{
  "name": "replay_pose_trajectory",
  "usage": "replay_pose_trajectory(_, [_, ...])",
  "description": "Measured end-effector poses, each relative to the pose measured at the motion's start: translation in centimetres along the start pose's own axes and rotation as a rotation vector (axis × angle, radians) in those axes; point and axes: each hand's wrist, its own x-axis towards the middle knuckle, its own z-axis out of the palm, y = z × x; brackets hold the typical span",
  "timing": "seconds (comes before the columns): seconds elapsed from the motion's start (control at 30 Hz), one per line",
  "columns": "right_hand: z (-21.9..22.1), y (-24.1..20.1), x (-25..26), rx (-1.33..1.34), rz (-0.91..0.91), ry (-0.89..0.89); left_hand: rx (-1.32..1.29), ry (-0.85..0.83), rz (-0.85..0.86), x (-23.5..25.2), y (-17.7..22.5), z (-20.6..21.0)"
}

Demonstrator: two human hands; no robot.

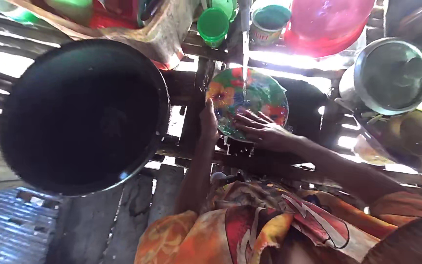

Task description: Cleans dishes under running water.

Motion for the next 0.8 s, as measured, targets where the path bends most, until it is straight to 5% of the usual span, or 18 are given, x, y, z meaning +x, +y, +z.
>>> replay_pose_trajectory(0.1, [-1.8,4.0,-4.0,-0.057,0.169,0.038,0.024,0.038,0.036,0.3,0.1,-1.3])
replay_pose_trajectory(0.23, [-5.1,5.6,-3.0,-0.095,0.567,0.049,-0.076,-0.015,-0.094,0.2,0.8,-0.6])
replay_pose_trajectory(0.43, [-5.9,4.3,-0.6,0.554,0.899,0.728,-0.316,-0.090,-0.266,0.2,-1.5,1.7])
replay_pose_trajectory(0.57, [-4.4,2.8,-1.8,1.066,0.860,1.061,-0.410,-0.022,-0.343,0.0,-2.1,2.2])
replay_pose_trajectory(0.7, [-2.6,-0.5,-2.8,1.053,0.840,1.275,-0.072,0.022,-0.213,-1.2,-0.2,1.6])
replay_pose_trajectory(0.8, [-2.2,-2.4,-3.7,1.064,0.882,1.368,0.577,0.059,0.202,-1.9,0.7,1.5])
